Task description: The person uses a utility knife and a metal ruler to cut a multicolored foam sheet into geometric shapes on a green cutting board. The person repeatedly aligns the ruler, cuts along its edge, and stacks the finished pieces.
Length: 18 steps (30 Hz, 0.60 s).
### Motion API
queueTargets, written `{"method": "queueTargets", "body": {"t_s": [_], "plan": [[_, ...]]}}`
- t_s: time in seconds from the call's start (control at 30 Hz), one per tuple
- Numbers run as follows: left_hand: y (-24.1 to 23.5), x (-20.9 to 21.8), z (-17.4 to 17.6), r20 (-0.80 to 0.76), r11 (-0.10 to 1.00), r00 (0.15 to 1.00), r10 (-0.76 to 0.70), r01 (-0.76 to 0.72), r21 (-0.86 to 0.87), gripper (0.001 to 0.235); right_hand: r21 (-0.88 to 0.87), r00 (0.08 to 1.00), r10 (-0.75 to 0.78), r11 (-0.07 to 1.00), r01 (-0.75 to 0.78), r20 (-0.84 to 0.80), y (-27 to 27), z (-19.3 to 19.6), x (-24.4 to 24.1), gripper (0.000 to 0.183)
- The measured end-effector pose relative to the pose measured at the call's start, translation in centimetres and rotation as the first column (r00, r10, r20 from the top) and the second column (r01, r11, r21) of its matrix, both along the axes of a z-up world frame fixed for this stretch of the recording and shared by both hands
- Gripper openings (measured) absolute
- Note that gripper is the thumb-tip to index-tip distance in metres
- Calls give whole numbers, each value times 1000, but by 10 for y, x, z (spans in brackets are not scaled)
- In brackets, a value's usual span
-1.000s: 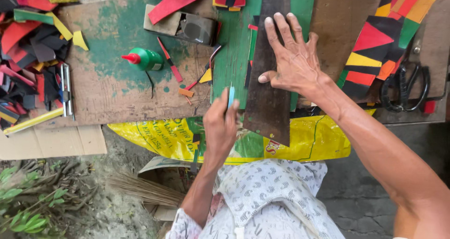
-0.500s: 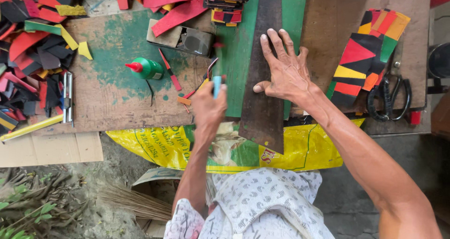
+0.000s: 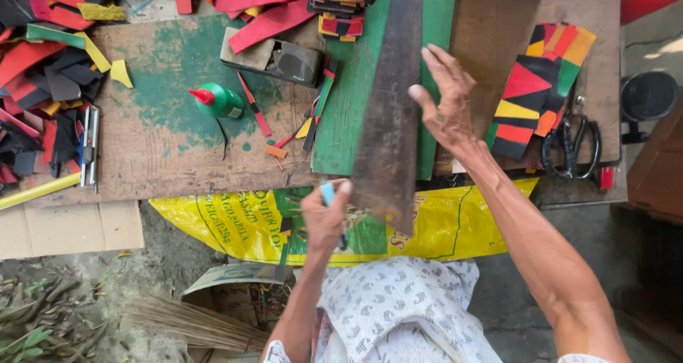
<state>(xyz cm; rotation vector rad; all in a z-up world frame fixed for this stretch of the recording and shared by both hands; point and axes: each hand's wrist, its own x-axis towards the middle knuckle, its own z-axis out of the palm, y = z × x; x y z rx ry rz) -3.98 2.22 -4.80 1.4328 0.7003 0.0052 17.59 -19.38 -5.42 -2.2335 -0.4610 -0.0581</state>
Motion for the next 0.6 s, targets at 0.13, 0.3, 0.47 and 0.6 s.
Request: {"method": "queueTargets", "body": {"t_s": [0.13, 0.3, 0.47, 0.6], "plan": [[61, -1, 11, -15, 941, 991, 134, -132, -311, 23, -185, 998, 30, 982, -18, 62, 4, 14, 12, 72], [80, 12, 12, -50, 902, 986, 157, -164, -399, 22, -314, 995, 90, 946, -77, 29, 27, 32, 32, 95], [80, 8, 10, -97, 890, 984, 151, -178, -420, 24, 56, 990, -27, 998, 35, -141, 33, 33, 21, 63], [67, 15, 6, -92, 921, 991, 100, -127, -367, 25, 594, 957, -25, 780, 199, -287, -15, 37, 4, 56]]}}
